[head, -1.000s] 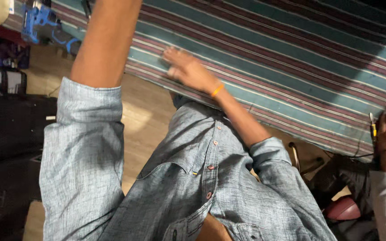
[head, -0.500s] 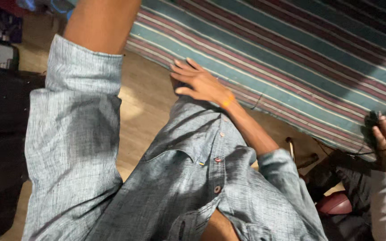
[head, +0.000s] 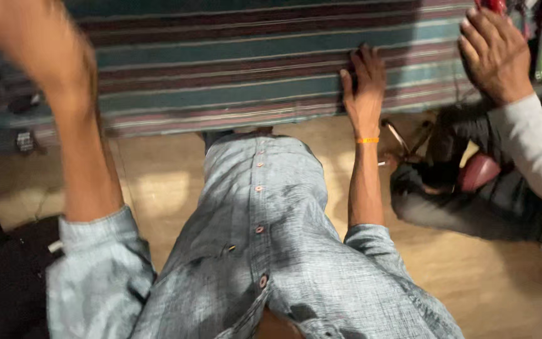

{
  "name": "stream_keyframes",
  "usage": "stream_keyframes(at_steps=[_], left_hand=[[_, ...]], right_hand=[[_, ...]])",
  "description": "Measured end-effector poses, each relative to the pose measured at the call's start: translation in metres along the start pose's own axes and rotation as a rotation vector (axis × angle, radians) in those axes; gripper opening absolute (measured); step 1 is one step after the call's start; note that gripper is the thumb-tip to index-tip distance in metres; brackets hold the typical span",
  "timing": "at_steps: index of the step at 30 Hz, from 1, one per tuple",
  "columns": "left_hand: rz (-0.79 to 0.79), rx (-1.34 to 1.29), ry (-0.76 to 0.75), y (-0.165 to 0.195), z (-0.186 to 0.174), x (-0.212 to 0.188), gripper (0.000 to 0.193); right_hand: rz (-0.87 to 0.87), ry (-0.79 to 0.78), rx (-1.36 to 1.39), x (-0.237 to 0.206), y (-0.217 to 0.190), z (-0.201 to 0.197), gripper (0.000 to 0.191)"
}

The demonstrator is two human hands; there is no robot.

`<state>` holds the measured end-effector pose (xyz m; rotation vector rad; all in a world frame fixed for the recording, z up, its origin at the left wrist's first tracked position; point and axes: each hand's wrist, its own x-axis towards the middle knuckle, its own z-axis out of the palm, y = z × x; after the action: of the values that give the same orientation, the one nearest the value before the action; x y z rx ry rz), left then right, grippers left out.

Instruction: The person uses a cordless drill to remove screws from the back panel of a television resting across their lap and the workbench, picking up screwdriver bits and screws from the bench. They reposition and rotate the TV panel, handle its internal circuit board and cables, and set the drill down while working around the panel edges.

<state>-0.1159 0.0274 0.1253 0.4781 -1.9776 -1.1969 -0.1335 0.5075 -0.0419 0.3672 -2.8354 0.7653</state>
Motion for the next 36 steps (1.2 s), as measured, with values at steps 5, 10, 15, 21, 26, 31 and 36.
stream_keyframes(at_steps=[5, 10, 15, 21, 26, 31, 36], left_hand=[[-0.089, -0.38, -0.1, 0.01, -0.027, -0.069, 0.02], [-0.398, -0.651, -0.041, -0.021, -0.051, -0.134, 0.027], [-0.628, -0.685, 0.042, -0.076, -0.051, -0.166, 0.035], [-0.9, -0.69, 0.074, -0.138, -0.052, -0.201, 0.044], [-0.906, -0.715, 0.002, -0.182, -0.06, -0.23, 0.048], [-1.087, -0.688, -0.076, -0.165, -0.048, -0.261, 0.052], [-1.082, -0.757, -0.168, -0.13, -0.044, -0.267, 0.042]], right_hand=[[0.185, 0.134, -0.326, -0.034, 0.039, -0.018, 0.05], [0.422, 0.236, -0.204, -0.074, 0.058, 0.002, 0.049], [0.339, 0.034, -0.063, -0.114, 0.056, 0.02, 0.023], [0.536, 0.877, 0.215, -0.125, 0.068, 0.012, 0.036], [0.733, 0.963, 1.435, -0.123, 0.058, -0.016, 0.051], [0.794, 0.895, 1.25, -0.099, 0.076, -0.024, 0.042], [0.915, 0.903, 1.204, -0.1, 0.096, -0.009, 0.032]])
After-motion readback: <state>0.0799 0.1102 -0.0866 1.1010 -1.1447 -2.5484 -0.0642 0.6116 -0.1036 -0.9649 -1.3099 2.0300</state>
